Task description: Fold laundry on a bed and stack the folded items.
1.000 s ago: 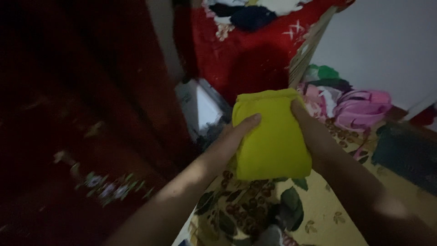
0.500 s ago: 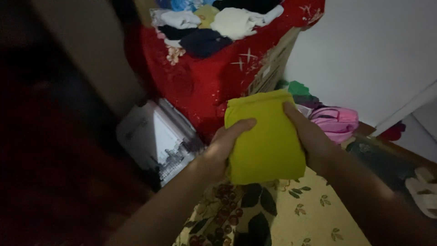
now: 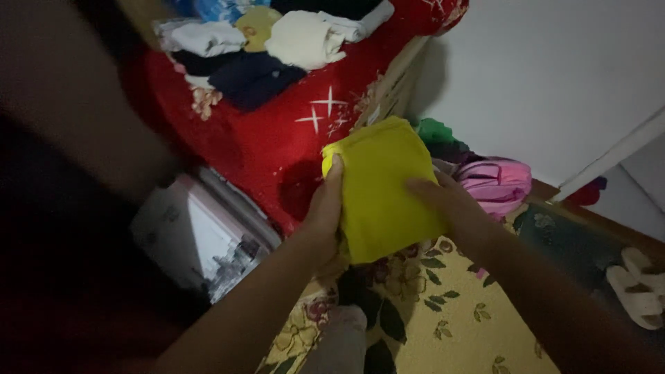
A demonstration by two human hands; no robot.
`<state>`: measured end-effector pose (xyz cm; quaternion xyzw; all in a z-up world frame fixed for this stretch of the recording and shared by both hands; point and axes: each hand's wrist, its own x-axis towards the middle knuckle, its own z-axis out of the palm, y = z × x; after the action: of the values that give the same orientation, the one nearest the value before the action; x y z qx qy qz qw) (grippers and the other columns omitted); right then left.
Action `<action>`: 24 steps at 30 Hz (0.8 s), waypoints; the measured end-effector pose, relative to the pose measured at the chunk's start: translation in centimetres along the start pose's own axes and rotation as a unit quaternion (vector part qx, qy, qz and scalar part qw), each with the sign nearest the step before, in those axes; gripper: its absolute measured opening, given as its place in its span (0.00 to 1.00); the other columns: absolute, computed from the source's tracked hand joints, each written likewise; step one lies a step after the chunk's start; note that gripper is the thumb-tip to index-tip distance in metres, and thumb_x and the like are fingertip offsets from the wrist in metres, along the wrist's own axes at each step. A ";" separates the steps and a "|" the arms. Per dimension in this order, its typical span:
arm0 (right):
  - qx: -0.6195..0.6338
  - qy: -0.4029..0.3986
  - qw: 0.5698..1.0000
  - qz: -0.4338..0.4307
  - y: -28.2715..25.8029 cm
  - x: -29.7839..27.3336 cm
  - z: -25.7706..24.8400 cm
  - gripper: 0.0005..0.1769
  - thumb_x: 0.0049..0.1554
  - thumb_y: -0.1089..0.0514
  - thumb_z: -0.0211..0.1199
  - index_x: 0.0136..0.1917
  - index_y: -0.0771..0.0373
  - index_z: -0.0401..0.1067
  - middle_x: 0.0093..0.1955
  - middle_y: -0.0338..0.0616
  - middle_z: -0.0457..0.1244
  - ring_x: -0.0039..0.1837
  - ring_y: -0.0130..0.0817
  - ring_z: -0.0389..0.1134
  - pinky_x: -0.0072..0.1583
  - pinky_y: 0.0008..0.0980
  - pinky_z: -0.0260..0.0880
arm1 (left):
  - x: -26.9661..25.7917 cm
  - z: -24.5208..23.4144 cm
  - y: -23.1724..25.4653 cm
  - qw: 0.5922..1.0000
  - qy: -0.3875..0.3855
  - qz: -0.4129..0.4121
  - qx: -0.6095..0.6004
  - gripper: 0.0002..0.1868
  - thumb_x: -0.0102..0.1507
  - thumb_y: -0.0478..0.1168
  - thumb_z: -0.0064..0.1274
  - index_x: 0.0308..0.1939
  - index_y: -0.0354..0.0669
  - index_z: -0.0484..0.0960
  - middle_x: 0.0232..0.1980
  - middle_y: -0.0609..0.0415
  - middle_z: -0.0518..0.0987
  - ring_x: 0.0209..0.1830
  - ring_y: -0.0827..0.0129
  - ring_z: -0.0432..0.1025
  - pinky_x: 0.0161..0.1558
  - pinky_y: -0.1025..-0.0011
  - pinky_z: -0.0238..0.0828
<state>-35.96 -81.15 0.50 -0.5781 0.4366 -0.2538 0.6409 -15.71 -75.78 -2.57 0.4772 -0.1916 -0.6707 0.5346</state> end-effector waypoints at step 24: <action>-0.038 0.154 0.981 0.113 -14.5 34.9 -17.3 0.37 0.57 0.38 0.56 0.65 0.73 0.69 0.56 0.63 0.71 0.51 0.51 0.75 0.56 0.46 0.77 | 44.0 7.8 14.6 0.987 0.036 0.155 0.023 0.37 0.65 0.61 0.49 0.63 0.31 0.79 0.54 0.39 0.80 0.47 0.51 0.76 0.42 0.58 0.74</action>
<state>-31.03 -122.02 6.02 -0.5029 0.6023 -0.2489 0.5678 -13.33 -122.55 -6.87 0.4777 -0.2589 -0.5574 0.6277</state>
